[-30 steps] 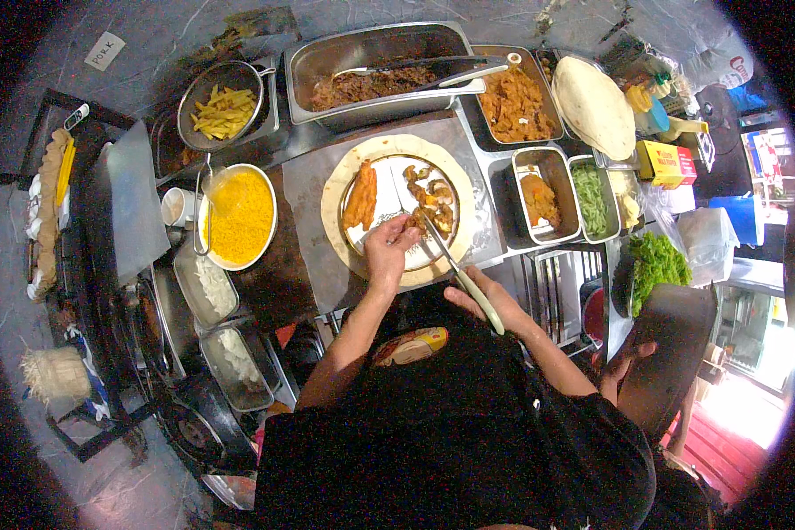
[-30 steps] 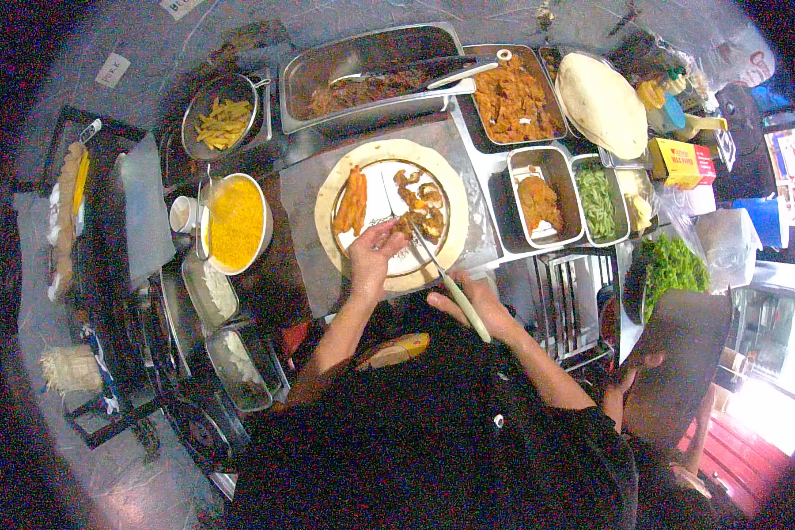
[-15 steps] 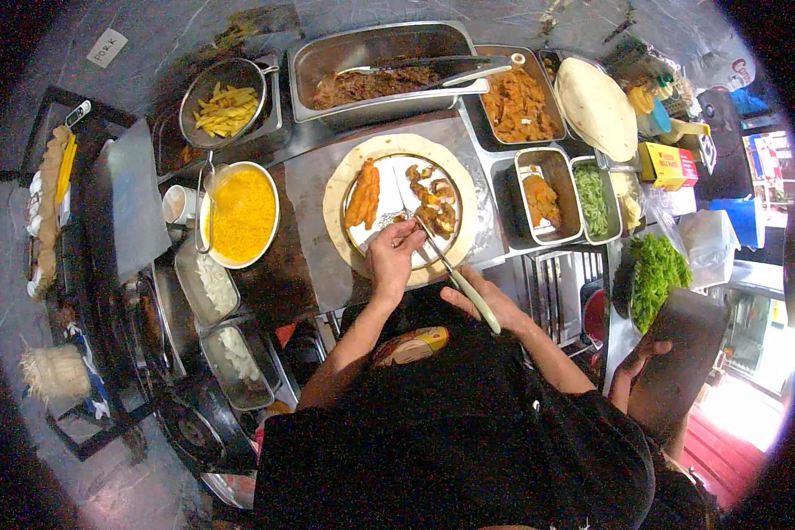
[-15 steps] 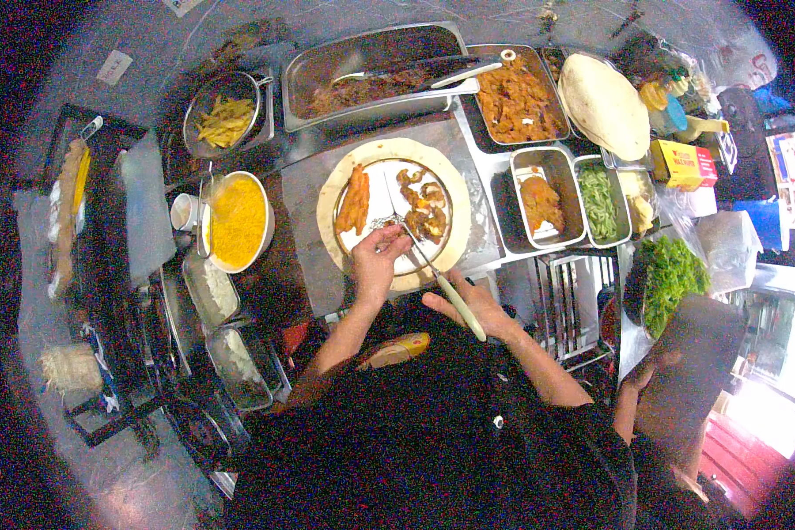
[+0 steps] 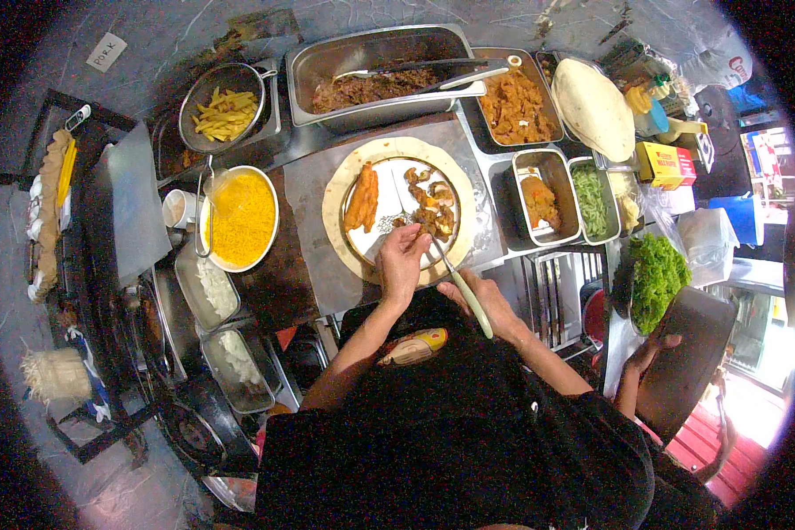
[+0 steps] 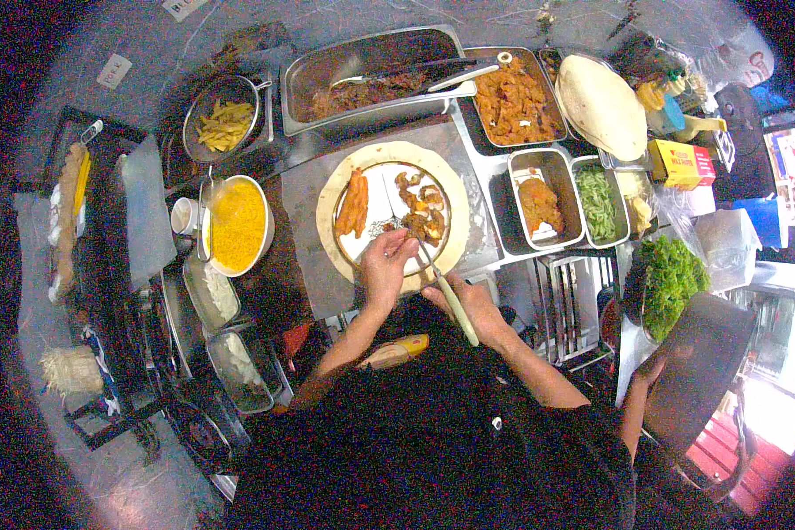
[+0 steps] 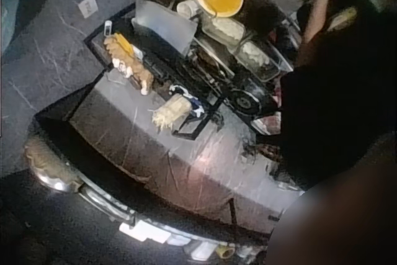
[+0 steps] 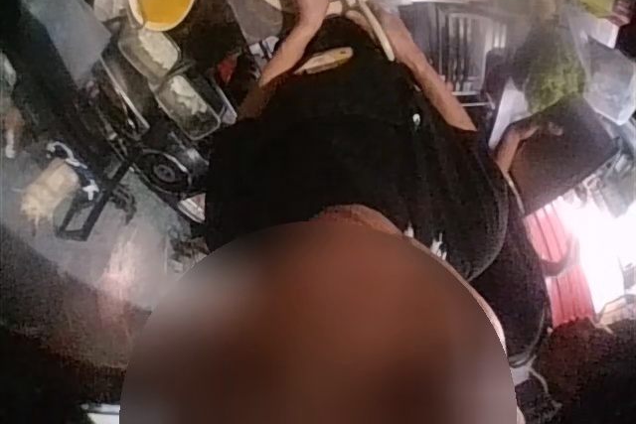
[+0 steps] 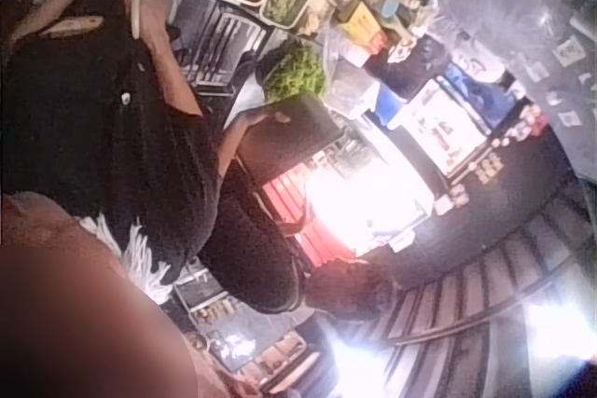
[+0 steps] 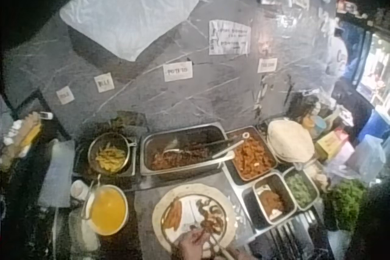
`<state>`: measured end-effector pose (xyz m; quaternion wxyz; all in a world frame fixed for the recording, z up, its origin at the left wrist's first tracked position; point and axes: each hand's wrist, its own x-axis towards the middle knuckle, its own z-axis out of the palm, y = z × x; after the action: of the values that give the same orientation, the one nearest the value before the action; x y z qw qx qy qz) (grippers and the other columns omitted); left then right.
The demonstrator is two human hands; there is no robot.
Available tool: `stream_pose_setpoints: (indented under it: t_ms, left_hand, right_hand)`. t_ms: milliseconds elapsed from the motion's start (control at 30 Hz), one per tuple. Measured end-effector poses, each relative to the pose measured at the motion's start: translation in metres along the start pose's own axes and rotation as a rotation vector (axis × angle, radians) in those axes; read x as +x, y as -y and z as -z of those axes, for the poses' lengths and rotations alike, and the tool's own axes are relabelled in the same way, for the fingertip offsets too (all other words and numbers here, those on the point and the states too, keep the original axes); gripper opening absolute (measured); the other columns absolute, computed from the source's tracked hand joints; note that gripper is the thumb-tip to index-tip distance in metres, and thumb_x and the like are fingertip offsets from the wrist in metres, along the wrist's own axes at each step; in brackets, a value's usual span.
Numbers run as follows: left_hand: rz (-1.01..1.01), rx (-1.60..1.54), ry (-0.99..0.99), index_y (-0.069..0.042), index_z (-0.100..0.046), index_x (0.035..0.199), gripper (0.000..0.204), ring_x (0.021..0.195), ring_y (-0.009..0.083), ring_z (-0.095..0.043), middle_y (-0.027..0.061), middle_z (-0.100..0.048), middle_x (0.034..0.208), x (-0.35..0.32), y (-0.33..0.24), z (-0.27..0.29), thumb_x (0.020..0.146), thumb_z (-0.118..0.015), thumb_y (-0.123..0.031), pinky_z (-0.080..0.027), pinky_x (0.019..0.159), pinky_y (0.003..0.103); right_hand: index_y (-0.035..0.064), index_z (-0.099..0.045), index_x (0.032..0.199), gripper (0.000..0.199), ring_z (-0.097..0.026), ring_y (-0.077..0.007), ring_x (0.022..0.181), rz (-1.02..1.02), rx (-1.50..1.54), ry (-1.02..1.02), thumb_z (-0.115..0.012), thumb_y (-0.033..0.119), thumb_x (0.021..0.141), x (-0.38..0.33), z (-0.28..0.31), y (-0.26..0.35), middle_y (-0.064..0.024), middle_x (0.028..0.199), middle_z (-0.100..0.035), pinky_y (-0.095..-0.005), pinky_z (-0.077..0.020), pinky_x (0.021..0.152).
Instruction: The person assembles a wrap by placing a tortilla on the counter, adding yellow rice, cooked meat, and sliced mushrooms. They use tongs to transfer ingredients from metal containers and arrange them on the tortilla.
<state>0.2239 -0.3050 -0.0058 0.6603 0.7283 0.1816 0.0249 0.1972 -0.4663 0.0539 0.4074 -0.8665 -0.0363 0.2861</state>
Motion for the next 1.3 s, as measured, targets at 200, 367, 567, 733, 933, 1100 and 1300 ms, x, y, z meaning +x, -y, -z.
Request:
stream_pose_setpoints:
  t_ms: [200,367,567,733,933,1100,1300]
  left_hand:
    - [-0.117,0.239,-0.060,0.004,-0.063,0.111,0.026,0.094,0.0257,-0.064,0.0165,-0.065,0.104,0.020,0.000,0.021,0.087,-0.064,-0.006,-0.051,0.082,0.034]
    - [-0.331,0.457,-0.078,0.004,-0.060,0.116,0.030,0.102,0.0342,-0.060,0.0222,-0.060,0.114,0.026,0.006,0.025,0.087,-0.056,0.001,-0.048,0.086,0.040]
    - [-0.305,0.421,0.084,-0.003,-0.061,0.120,0.031,0.097,0.0269,-0.066,0.0198,-0.065,0.111,0.026,0.010,0.020,0.090,-0.053,-0.002,-0.051,0.085,0.038]
    - [-0.270,0.080,0.017,0.000,-0.057,0.120,0.027,0.094,0.0233,-0.067,0.0159,-0.064,0.115,0.042,0.015,0.035,0.095,-0.052,-0.007,-0.056,0.078,0.030]
    - [-0.109,0.215,0.101,0.001,-0.060,0.109,0.019,0.071,0.0164,-0.066,0.0113,-0.064,0.104,0.044,-0.024,0.054,0.091,-0.058,-0.006,-0.057,0.058,0.027]
    - [-0.635,0.481,-0.054,-0.006,-0.061,0.115,0.035,0.096,0.0250,-0.061,0.0121,-0.060,0.110,0.051,-0.056,0.068,0.082,-0.055,0.003,-0.054,0.080,0.038]
    - [-0.936,1.152,0.064,-0.015,-0.051,0.131,0.044,0.112,0.0302,-0.053,0.0125,-0.057,0.118,0.037,-0.108,0.055,0.093,-0.051,-0.038,-0.034,0.094,0.062]
  right_hand:
    - [0.0005,-0.059,0.111,0.052,-0.055,-0.0119,0.059,-0.003,0.119,0.102,-0.069,0.045,0.086,-0.005,0.030,0.005,-0.0032,0.071,-0.060,-0.0271,-0.0445,0.054]
    - [0.0031,-0.056,0.119,0.053,-0.061,-0.0103,0.069,-0.235,0.102,0.157,-0.076,0.034,0.081,-0.012,0.070,0.022,-0.0084,0.087,-0.069,-0.0254,-0.0484,0.061]
    - [0.0117,-0.058,0.119,0.053,-0.067,-0.0342,0.086,-0.039,-0.282,-0.174,-0.075,0.036,0.075,-0.011,0.082,-0.003,-0.0163,0.094,-0.069,-0.0425,-0.0523,0.078]
    - [0.0128,-0.056,0.123,0.049,-0.066,-0.0355,0.092,0.093,-0.326,-0.328,-0.069,0.025,0.078,-0.013,0.096,0.004,-0.0178,0.101,-0.068,-0.0438,-0.0518,0.081]
    - [0.0106,-0.053,0.125,0.051,-0.060,-0.0362,0.104,0.345,-0.410,-0.497,-0.069,0.009,0.077,-0.015,0.111,0.028,-0.0188,0.108,-0.063,-0.0438,-0.0469,0.089]
    - [0.0088,-0.056,0.122,0.053,-0.060,-0.0347,0.096,0.404,-0.554,-0.574,-0.064,0.002,0.070,-0.007,0.123,0.035,-0.0163,0.100,-0.065,-0.0452,-0.0458,0.087]
    - [0.0113,-0.064,0.112,0.038,-0.058,-0.0284,0.086,0.752,-0.775,-0.623,-0.058,0.007,0.075,0.001,0.137,0.062,-0.0091,0.082,-0.061,-0.0409,-0.0464,0.084]
